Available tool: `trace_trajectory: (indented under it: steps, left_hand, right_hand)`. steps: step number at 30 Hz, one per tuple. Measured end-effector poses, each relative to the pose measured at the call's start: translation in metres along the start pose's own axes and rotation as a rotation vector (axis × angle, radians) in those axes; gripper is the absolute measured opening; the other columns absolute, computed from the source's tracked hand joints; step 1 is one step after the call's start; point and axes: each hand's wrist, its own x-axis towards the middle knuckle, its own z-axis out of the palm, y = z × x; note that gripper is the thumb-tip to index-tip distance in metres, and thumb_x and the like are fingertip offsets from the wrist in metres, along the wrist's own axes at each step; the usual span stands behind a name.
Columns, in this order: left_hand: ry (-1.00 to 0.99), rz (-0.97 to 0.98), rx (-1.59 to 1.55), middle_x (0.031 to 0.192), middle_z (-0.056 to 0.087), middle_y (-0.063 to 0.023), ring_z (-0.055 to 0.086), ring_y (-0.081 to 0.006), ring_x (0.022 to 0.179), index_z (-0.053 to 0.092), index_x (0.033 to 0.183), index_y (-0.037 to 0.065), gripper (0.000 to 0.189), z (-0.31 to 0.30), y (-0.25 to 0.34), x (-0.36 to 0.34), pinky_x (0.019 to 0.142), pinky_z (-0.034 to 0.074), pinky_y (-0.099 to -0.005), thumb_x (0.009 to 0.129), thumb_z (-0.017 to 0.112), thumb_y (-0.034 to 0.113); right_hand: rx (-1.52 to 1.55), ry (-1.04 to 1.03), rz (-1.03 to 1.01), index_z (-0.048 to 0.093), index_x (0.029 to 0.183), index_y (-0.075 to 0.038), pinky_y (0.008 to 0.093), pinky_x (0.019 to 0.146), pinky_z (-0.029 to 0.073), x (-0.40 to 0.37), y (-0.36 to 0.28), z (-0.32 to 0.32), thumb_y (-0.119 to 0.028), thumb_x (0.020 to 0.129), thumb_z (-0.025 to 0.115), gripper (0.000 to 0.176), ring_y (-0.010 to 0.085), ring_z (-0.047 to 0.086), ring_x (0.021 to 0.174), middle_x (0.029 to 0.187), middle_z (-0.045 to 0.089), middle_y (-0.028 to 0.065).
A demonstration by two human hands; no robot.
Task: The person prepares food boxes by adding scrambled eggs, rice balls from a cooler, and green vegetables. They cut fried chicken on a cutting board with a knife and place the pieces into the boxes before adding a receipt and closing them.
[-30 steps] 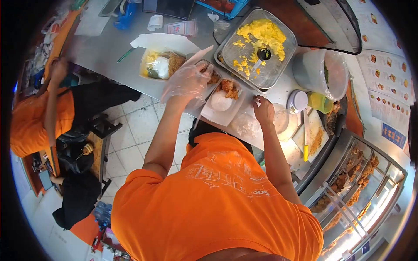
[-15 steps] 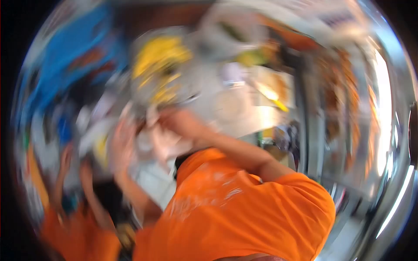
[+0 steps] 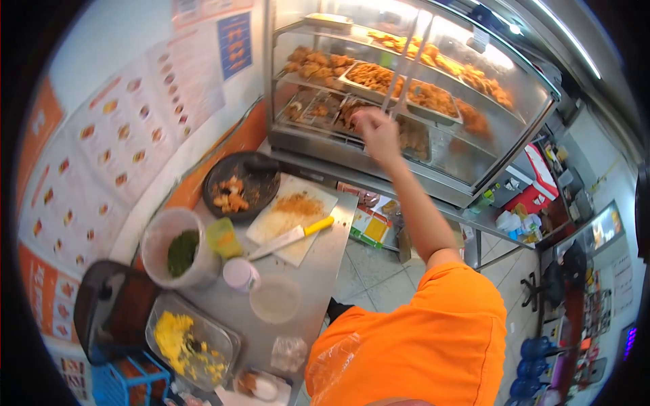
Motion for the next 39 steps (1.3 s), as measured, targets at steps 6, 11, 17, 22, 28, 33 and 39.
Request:
trace_trajectory:
  steps: [6, 11, 17, 22, 28, 33, 39]
  left_hand:
    - [-0.145, 0.176, -0.046, 0.109, 0.071, -0.0178, 0.067, -0.0253, 0.091, 0.034, 0.156, 0.005, 0.068, 0.091, 0.098, 0.013, 0.087, 0.053, -0.0344, 0.099, 0.063, 0.027]
    - [-0.368, 0.241, -0.119, 0.107, 0.071, -0.0169, 0.067, -0.0244, 0.090, 0.033, 0.156, 0.004, 0.069, 0.174, 0.148, 0.004, 0.086, 0.053, -0.0336, 0.099, 0.064, 0.027]
    - [-0.462, 0.237, -0.163, 0.105, 0.071, -0.0161, 0.067, -0.0234, 0.089, 0.033, 0.156, 0.004, 0.070, 0.220, 0.170, -0.018, 0.085, 0.054, -0.0329, 0.098, 0.065, 0.027]
    - [-0.532, 0.089, -0.331, 0.107, 0.067, -0.0103, 0.063, -0.0196, 0.099, 0.035, 0.156, 0.006, 0.073, 0.232, 0.180, -0.043, 0.092, 0.051, -0.0335, 0.098, 0.066, 0.038]
    - [-0.476, -0.087, -0.311, 0.102, 0.070, -0.0056, 0.065, -0.0140, 0.093, 0.045, 0.152, 0.009, 0.067, 0.205, 0.185, -0.066, 0.088, 0.051, -0.0306, 0.093, 0.073, 0.022]
    - [-0.380, -0.209, -0.123, 0.111, 0.071, -0.0083, 0.065, -0.0143, 0.107, 0.049, 0.148, 0.008, 0.060, 0.154, 0.161, -0.078, 0.091, 0.051, -0.0284, 0.095, 0.072, 0.023]
    - [-0.422, -0.402, -0.903, 0.136, 0.061, -0.0151, 0.057, -0.0220, 0.127, 0.045, 0.148, 0.002, 0.060, 0.182, 0.121, -0.102, 0.112, 0.042, -0.0396, 0.097, 0.068, 0.024]
  right_hand:
    - [-0.225, 0.367, 0.188, 0.070, 0.118, -0.006, 0.0260, 0.070, 0.050, 0.139, 0.108, -0.196, -0.008, 0.095, 0.064, 0.024, 0.0117, 0.063, 0.080, 0.092, 0.069, 0.0041]
    - [-0.132, 0.674, -0.114, 0.066, 0.122, -0.004, 0.0299, 0.081, 0.052, 0.178, 0.118, -0.230, -0.015, 0.094, 0.068, 0.030, 0.0153, 0.063, 0.090, 0.104, 0.067, 0.0056]
    - [-0.193, 0.786, -0.278, 0.049, 0.132, -0.001, 0.0337, 0.096, 0.046, 0.242, 0.154, -0.234, -0.018, 0.083, 0.082, 0.061, 0.0173, 0.062, 0.103, 0.107, 0.067, 0.0098]
    - [-0.347, 0.877, -0.369, 0.056, 0.115, 0.001, 0.0407, 0.093, 0.047, 0.268, 0.191, -0.203, -0.021, 0.088, 0.073, 0.039, 0.0250, 0.059, 0.103, 0.107, 0.061, 0.0122]
    - [-0.746, 0.978, -0.181, 0.062, 0.111, -0.003, 0.0430, 0.081, 0.052, 0.299, 0.270, -0.188, -0.028, 0.093, 0.068, 0.031, 0.0287, 0.062, 0.090, 0.106, 0.062, 0.0120]
    - [-0.608, 0.871, -0.244, 0.066, 0.113, -0.004, 0.0405, 0.083, 0.054, 0.288, 0.238, -0.083, -0.024, 0.095, 0.064, 0.027, 0.0271, 0.064, 0.096, 0.112, 0.065, 0.0118]
    - [-0.135, -0.146, -0.269, 0.070, 0.116, -0.006, 0.0375, 0.086, 0.057, 0.066, 0.028, 0.149, -0.020, 0.098, 0.060, 0.025, 0.0251, 0.067, 0.102, 0.120, 0.068, 0.0115]
